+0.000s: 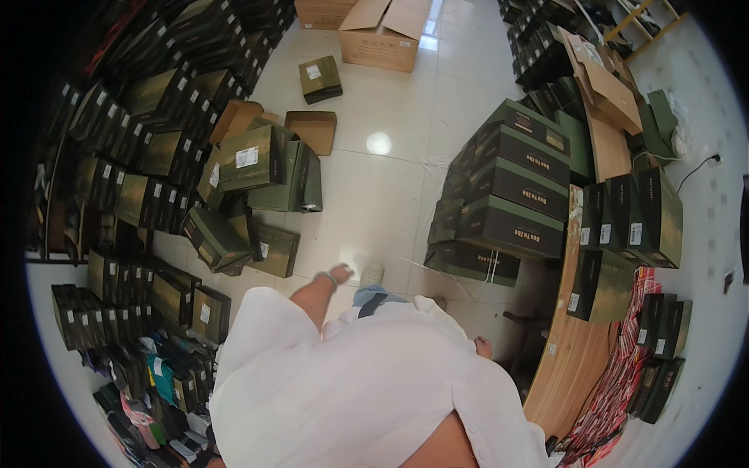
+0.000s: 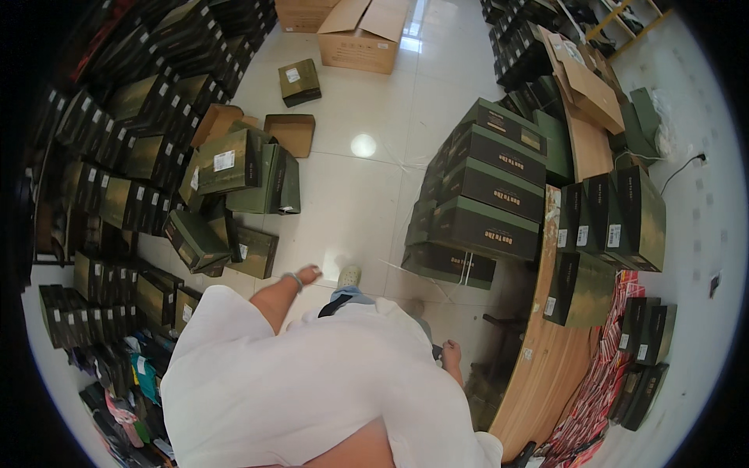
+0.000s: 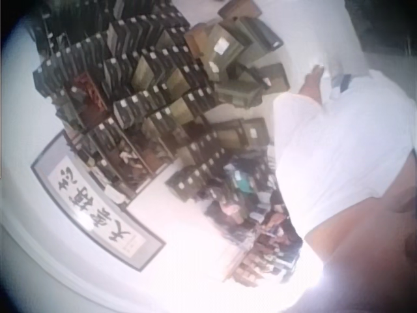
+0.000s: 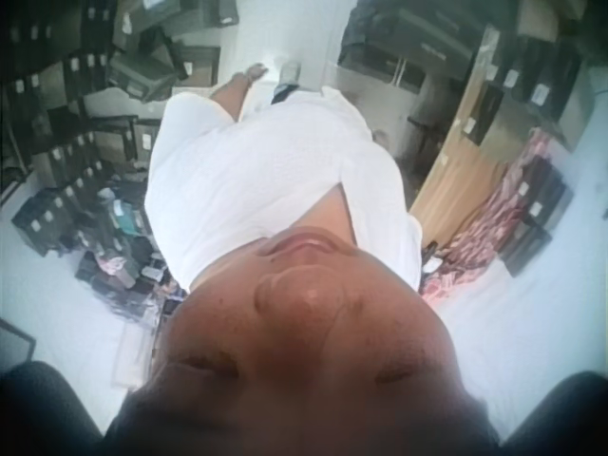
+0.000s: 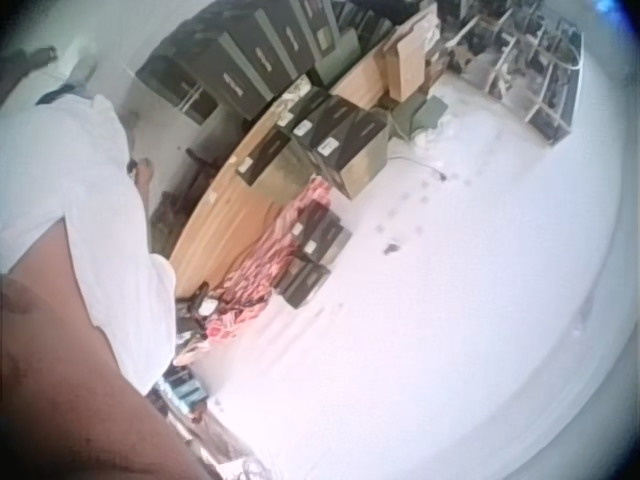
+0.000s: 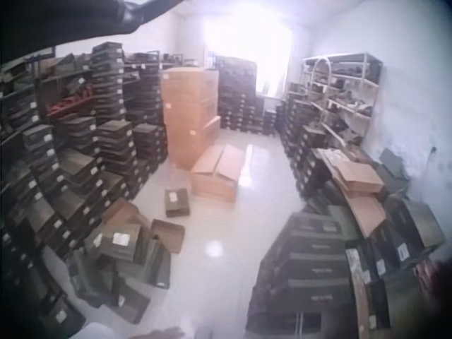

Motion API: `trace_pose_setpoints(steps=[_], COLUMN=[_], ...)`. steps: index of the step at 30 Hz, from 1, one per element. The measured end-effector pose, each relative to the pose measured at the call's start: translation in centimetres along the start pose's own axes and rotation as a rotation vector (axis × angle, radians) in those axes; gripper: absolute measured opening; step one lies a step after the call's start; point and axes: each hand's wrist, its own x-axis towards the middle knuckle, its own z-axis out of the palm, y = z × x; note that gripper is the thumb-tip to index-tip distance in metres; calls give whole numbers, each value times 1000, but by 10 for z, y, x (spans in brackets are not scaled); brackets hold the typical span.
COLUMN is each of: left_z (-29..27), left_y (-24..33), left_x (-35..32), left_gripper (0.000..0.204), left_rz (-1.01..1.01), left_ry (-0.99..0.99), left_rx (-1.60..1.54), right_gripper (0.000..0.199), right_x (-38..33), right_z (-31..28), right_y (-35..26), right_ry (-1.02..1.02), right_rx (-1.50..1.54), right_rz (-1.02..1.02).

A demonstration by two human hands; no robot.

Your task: The person packs shoes into green shoe boxes, places tissue paper and red cards inside, closes the boxes, and uses a heat gun to apply labels. The person then stacks the sealed boxes on the floor.

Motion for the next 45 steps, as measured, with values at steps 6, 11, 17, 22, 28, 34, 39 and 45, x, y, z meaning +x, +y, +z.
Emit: trace_pose_setpoints(steps=[6, 11, 17, 22, 28, 34, 39, 45], left_z=[-30, -106, -200, -184, -193, -218, -237, -210], left_y=[130, 161, 362, 449, 474, 466, 475, 546], left_x=[-27, 24, 57, 113, 24, -70, -100, -109], left_gripper=[66, 57, 65, 70, 65, 68, 80, 63], left_rz=[-218, -175, -181, -67, -89, 357, 1086, 948], left_ry=[-32, 258, 235, 259, 471, 608, 604, 359], left_rx=[-490, -517, -1171, -1177, -984, -1138, -663, -1047], right_gripper=[31, 39, 54, 56, 46, 38, 53, 60], right_x=[114, 167, 255, 249, 133, 15, -82, -166], right_z=[-61, -102, -171, -177, -253, -337, -358, -342], right_y=[62, -79, -200, -210, -233, -221, -186, -107], right_ry=[224, 366, 318, 166, 75, 0, -47, 290], right_rx=[47, 138, 340, 333, 580, 986, 1146, 1134], right_rz=[-112, -233, -473, -393, -558, -964, -1221, -972])
